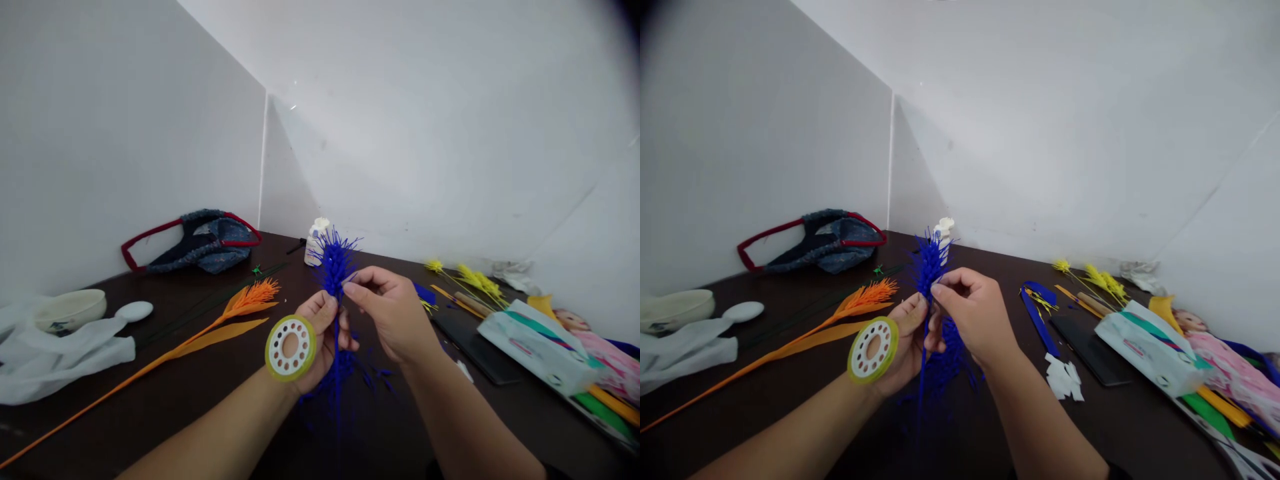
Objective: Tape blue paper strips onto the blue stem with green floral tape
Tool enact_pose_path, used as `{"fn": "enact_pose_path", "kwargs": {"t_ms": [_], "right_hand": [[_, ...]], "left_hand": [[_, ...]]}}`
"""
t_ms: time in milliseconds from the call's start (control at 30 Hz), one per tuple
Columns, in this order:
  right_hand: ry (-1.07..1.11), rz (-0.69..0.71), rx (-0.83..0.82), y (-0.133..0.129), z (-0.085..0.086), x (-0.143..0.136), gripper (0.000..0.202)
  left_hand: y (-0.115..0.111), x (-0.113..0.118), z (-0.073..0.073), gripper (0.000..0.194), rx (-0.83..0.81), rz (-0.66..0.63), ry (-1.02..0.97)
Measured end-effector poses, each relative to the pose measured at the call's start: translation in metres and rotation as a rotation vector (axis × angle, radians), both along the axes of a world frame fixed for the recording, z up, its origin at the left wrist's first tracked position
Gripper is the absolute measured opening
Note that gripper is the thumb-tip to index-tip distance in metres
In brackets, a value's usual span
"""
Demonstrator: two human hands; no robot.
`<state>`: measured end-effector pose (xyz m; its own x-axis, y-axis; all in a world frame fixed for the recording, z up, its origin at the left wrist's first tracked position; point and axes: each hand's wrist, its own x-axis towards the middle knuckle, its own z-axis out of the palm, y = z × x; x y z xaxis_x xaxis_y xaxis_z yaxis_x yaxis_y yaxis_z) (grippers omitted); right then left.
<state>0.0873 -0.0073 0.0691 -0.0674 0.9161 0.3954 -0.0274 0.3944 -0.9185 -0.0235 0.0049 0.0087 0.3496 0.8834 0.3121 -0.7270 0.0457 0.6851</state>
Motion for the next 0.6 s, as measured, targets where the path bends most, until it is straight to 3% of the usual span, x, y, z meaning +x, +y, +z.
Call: {"fn": "enact_pose_path", "kwargs": {"t_ms": [200, 600], "right_hand": [[0.039, 0.052, -0.054, -0.001, -0.007, -0.006, 0.006], [-0.118, -0.106, 0.121, 0.002, -0.009, -0.005, 0.002]], "left_hand": [[-0.002, 0.0, 0.004, 0.022, -0.042, 0.024, 0.022], [-0.006, 0.0, 0.012, 0.029, -0.092, 0.045, 0.04]]}}
